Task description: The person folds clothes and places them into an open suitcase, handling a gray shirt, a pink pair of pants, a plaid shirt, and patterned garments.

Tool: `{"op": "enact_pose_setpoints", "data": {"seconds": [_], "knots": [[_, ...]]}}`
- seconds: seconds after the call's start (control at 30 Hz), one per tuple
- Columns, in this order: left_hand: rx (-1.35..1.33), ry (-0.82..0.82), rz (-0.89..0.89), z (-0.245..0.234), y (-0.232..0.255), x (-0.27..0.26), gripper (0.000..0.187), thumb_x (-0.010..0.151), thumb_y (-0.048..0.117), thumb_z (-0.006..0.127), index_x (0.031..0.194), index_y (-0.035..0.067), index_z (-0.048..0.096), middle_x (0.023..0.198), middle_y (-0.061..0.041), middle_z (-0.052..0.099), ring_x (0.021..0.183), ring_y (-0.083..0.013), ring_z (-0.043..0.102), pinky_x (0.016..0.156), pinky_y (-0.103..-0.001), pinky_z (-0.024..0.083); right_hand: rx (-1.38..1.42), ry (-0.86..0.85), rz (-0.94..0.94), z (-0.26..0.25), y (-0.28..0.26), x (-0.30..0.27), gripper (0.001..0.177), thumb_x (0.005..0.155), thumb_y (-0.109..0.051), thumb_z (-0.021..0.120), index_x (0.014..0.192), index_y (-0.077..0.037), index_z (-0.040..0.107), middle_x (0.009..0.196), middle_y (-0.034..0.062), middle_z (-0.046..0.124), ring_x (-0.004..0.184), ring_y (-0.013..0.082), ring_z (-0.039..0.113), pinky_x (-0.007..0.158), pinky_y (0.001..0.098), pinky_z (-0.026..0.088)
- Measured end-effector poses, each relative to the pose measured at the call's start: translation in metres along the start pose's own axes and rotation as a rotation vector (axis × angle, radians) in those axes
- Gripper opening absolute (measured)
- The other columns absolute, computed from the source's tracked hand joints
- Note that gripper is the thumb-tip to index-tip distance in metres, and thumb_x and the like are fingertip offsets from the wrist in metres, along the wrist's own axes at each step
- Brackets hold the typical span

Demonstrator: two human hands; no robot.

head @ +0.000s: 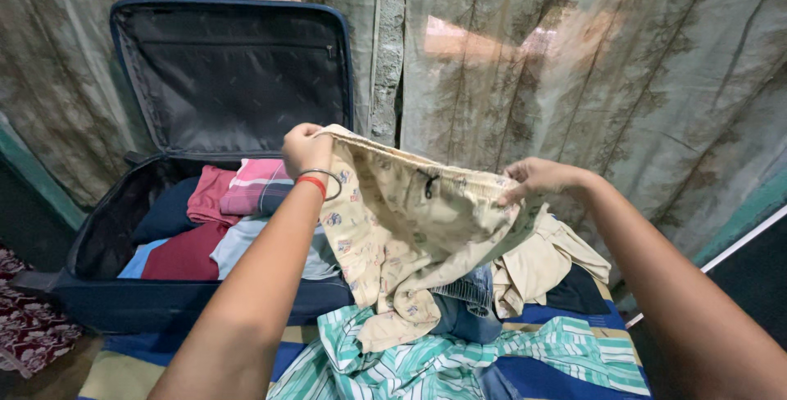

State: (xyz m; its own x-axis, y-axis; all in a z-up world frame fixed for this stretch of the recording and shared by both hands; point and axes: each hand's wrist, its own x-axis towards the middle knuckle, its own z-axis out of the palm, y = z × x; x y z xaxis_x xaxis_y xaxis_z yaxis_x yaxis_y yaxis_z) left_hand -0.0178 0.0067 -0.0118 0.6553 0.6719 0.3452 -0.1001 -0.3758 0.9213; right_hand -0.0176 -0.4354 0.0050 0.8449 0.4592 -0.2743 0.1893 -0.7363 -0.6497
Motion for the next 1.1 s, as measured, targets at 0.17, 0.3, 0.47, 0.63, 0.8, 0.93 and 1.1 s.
{"op": "enact_pose_setpoints", "data": {"seconds": [0.17,0.3,0.47,0.63,0.8,0.93,1.1], "knots": [[-0.298,-0.195,-0.082,0.016,-0.034,0.014,0.011,0.072,0.014,0.078,0.078,0.005,0.077,0.072,-0.004,0.073,0.066,-0.0139,0.066,0.064,-0.030,0.052,-0.026,0.153,0.151,0.001,-0.002,-0.008,0.050,0.071,-0.041,0.087,0.100,-0.001,0.081,0.086,0.0078,0.079,0.076,0.0167,0.069,0.067,0.0345,0.056],[-0.420,-0.424,-0.093,0.028,-0.050,0.027,0.013,0.069,0.007,0.078,0.079,0.000,0.075,0.073,-0.001,0.072,0.065,-0.0124,0.063,0.061,-0.029,0.049,0.091,0.431,0.246,0.004,-0.007,-0.007,0.050,0.082,-0.047,0.080,0.093,0.002,0.080,0.081,0.0136,0.076,0.070,0.0236,0.070,0.060,0.0355,0.057],[-0.544,-0.800,-0.239,0.024,-0.062,0.037,0.018,0.069,0.002,0.065,0.084,0.000,0.073,0.076,-0.006,0.067,0.060,-0.0182,0.054,0.056,-0.032,0.042,0.461,0.443,0.178,0.014,-0.037,-0.008,0.048,0.087,-0.038,0.078,0.109,0.004,0.073,0.092,0.0127,0.072,0.071,0.0201,0.067,0.057,0.0347,0.056],[-0.658,-0.982,-0.287,0.020,-0.054,0.036,0.024,0.066,-0.003,0.062,0.089,0.001,0.070,0.083,-0.010,0.070,0.070,-0.0229,0.070,0.066,-0.035,0.058,0.618,0.180,0.004,0.014,-0.067,-0.022,0.059,0.072,-0.006,0.078,0.128,-0.008,0.060,0.107,0.0043,0.073,0.088,0.0117,0.072,0.062,0.0330,0.056],[-0.633,-0.714,-0.432,0.008,-0.044,0.035,0.022,0.083,0.008,0.068,0.102,-0.002,0.072,0.094,-0.013,0.074,0.077,-0.0241,0.071,0.074,-0.038,0.057,0.629,-0.106,-0.107,0.009,-0.067,-0.025,0.050,0.077,0.003,0.074,0.127,0.002,0.067,0.111,0.0090,0.076,0.095,0.0132,0.071,0.088,0.0300,0.057],[-0.801,-0.957,-0.596,-0.009,-0.038,0.038,0.033,0.085,0.023,0.055,0.101,-0.001,0.072,0.093,-0.014,0.075,0.077,-0.0285,0.073,0.075,-0.040,0.059,0.712,-0.082,-0.124,0.000,-0.036,-0.016,0.044,0.078,0.005,0.072,0.121,0.006,0.068,0.108,0.0113,0.076,0.093,0.0165,0.073,0.083,0.0317,0.060],[-0.869,-0.926,-0.573,0.020,-0.052,0.045,0.034,0.095,0.029,0.055,0.100,-0.001,0.070,0.095,-0.016,0.075,0.081,-0.0300,0.074,0.079,-0.041,0.060,0.803,0.457,0.132,0.001,-0.013,0.027,0.035,0.076,0.003,0.071,0.110,-0.002,0.072,0.097,0.0060,0.074,0.077,0.0148,0.070,0.062,0.0314,0.058]]}}
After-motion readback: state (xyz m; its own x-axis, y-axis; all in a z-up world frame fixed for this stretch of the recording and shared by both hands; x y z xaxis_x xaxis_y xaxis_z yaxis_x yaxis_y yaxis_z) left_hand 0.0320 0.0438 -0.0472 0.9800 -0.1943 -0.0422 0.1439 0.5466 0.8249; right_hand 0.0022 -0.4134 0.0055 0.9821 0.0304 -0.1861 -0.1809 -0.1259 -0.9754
